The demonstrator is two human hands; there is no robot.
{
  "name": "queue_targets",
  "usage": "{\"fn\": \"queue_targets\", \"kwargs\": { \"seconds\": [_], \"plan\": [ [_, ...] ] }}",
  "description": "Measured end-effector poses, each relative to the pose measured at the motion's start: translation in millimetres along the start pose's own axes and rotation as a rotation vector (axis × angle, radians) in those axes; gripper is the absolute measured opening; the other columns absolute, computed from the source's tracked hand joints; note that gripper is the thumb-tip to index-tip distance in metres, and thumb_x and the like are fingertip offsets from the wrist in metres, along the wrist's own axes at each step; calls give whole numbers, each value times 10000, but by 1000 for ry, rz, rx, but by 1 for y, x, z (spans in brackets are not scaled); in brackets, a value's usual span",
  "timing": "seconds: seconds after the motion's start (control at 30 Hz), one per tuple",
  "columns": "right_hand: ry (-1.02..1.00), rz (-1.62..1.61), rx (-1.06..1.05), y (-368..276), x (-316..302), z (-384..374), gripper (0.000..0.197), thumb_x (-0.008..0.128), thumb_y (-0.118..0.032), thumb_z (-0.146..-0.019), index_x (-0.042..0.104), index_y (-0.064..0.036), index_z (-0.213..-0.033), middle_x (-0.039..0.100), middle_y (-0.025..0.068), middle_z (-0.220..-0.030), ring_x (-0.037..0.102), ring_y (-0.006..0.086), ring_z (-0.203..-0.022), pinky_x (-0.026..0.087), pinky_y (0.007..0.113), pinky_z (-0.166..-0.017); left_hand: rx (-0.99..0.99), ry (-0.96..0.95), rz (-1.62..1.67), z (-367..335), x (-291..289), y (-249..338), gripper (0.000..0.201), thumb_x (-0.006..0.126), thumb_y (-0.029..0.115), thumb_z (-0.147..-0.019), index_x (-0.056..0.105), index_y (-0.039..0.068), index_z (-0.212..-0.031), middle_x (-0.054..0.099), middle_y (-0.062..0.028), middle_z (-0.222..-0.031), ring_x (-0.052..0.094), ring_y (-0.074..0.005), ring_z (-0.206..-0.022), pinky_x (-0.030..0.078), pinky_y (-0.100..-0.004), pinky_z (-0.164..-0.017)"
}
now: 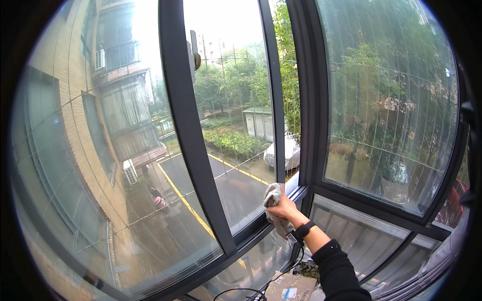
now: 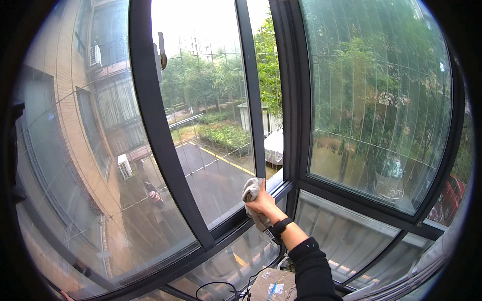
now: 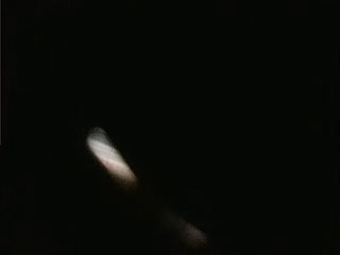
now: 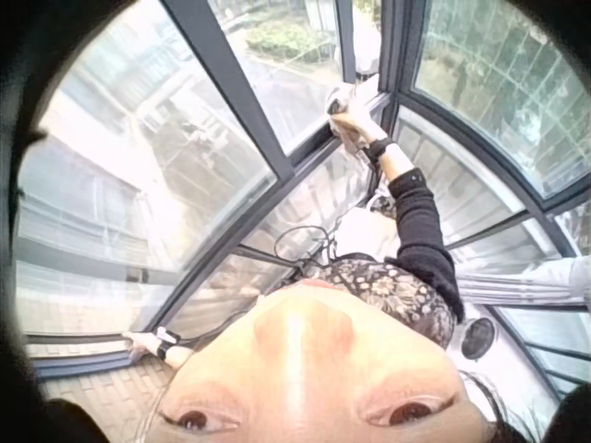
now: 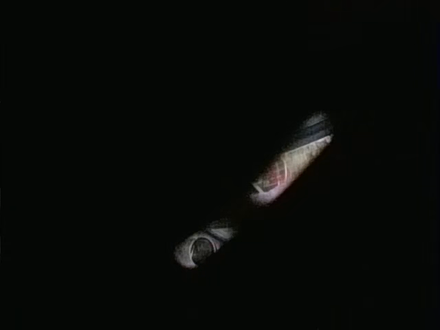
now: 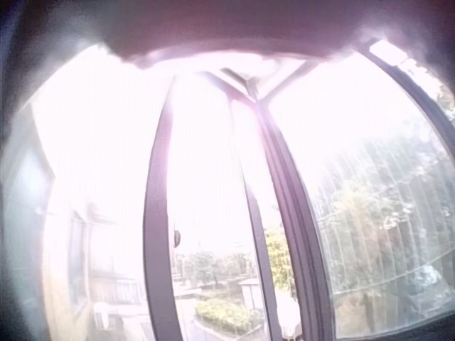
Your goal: The person wipes the balcony glass panels with a cloth, then moves to the window frame and uses a toothbrush with a cleaning solution to scrub the track. They wipe the frame with the cloth and continue scrubbing the track along its length.
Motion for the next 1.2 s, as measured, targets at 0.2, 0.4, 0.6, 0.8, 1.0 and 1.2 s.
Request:
{"fn": "queue_targets", "kwargs": {
  "seconds": [0.2,0.4,0.6,0.8,1.0,1.2],
  "plan": [
    [16,48,32,8,4,-4,1219,754,-385,-621,-27,30,-1459,631,256,-1076,646,363,-972,517,378,-825,-26,-105,206,-8,4,7,338,632,421,-837,579,100,-930,564,-59,-814,541,-204,-718,445,-337,-619],
    [-67,-345,3,57,-10,4,440,695,-141,-743,578,25,-1134,648,142,-1041,626,231,-900,515,345,-754,-545,-208,857,19,24,-40,213,667,330,-850,575,138,-857,548,8,-735,523,-140,-637,433,-296,-553],
    [34,-542,-49,149,-33,-13,620,677,-129,-756,456,35,-1311,570,118,-1198,536,210,-1083,433,322,-917,-665,-151,627,42,69,-3,511,530,489,-867,414,61,-1120,426,-89,-1037,373,-231,-919,342,-393,-781],
    [5,-514,-11,178,-47,-22,613,676,-139,-759,462,35,-1306,571,114,-1195,538,208,-1075,435,321,-911,-535,-342,588,77,73,39,953,311,714,-872,-8,10,-1430,-8,-185,-1489,-80,-290,-1366,19,-456,-1101],
    [-3,-498,-1,168,-58,-27,606,675,-149,-762,467,35,-1301,572,110,-1192,539,206,-1066,436,320,-905,-754,-290,632,38,103,-21,1102,264,819,-818,-91,15,-1483,-119,-182,-1564,-140,-291,-1446,16,-492,-1153],
    [-18,-489,8,164,-61,-26,599,674,-159,-765,473,34,-1296,573,106,-1190,540,204,-1058,438,319,-899,-751,-335,609,19,96,-49,1091,258,816,-821,-85,20,-1484,-107,-181,-1565,-127,-291,-1448,13,-486,-1156]
  ]
}}
Point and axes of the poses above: each hand's wrist, its own z-axis away from the middle knuckle, its own x-axis out of the palm, y = z × x, the point moved 9 cm from there along -z, towards the middle knuckle
